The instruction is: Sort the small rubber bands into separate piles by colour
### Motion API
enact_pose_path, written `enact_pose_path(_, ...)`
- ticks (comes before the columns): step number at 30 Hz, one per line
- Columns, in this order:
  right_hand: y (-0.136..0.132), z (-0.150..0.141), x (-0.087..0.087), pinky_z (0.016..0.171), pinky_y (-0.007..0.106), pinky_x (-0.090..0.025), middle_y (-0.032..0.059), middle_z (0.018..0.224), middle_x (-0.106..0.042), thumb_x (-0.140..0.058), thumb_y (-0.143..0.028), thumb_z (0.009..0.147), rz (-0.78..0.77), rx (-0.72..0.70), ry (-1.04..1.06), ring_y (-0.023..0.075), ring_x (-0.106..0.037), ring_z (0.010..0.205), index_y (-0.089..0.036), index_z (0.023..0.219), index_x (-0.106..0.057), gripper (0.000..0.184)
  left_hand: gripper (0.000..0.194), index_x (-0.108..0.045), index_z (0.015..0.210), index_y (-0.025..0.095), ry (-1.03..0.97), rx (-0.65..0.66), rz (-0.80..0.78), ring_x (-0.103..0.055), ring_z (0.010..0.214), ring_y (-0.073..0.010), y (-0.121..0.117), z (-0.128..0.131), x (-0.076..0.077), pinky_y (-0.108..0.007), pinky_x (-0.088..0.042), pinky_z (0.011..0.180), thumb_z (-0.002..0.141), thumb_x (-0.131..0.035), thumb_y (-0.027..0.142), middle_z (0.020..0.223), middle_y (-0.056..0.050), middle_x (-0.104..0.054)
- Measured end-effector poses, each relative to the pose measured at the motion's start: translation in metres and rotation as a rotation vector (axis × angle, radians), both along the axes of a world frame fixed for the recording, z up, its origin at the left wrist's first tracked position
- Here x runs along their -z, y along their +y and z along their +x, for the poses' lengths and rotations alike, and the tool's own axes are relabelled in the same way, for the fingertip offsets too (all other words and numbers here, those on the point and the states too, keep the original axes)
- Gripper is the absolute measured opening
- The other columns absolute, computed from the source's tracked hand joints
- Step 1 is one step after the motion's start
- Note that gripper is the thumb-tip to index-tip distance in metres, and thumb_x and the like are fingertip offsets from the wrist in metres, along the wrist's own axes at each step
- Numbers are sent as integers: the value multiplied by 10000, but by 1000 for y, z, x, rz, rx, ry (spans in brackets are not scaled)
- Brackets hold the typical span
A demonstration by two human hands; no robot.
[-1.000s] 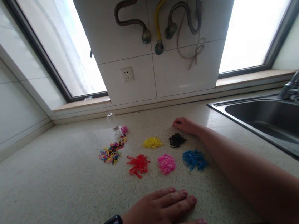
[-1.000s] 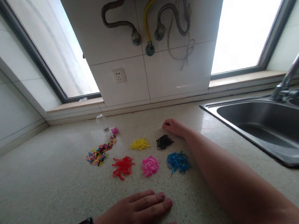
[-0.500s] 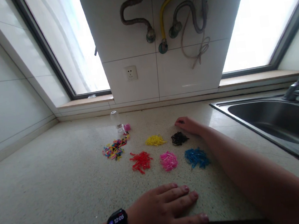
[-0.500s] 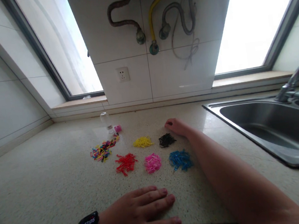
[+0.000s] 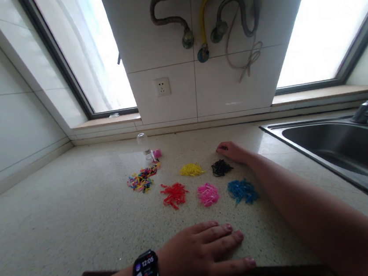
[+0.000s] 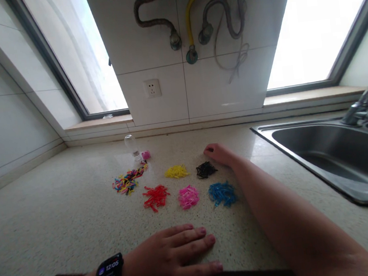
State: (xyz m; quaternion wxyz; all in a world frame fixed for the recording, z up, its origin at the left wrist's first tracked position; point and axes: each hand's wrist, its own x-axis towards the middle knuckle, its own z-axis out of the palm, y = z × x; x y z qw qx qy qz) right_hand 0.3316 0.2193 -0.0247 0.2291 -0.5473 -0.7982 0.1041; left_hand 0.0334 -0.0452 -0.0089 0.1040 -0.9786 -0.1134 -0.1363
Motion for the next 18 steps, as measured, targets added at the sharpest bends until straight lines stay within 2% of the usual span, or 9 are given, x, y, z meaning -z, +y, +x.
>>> enact_pose_path(8, 0, 0, 0, 834, 310, -497, 78, 987, -784, -562, -356, 930, 7, -1, -2, 223, -694, 891, -198, 994, -767, 267, 475, -430, 1524, 295, 5, -1, -58, -469, 1426, -215, -1, 0, -3, -377, -431, 1164, 1060, -452, 398, 1605, -31, -426)
enact_pose_path(18, 0, 0, 1, 803, 311, -485, 88, 988, -780, -559, -348, 930, 15, 6, -12, 230, -694, 893, -185, 1003, -767, 274, 488, -419, 1529, 292, 20, 7, -56, -459, 1434, -217, -1, 0, -4, -386, -420, 1175, 1053, -466, 387, 1605, -39, -425)
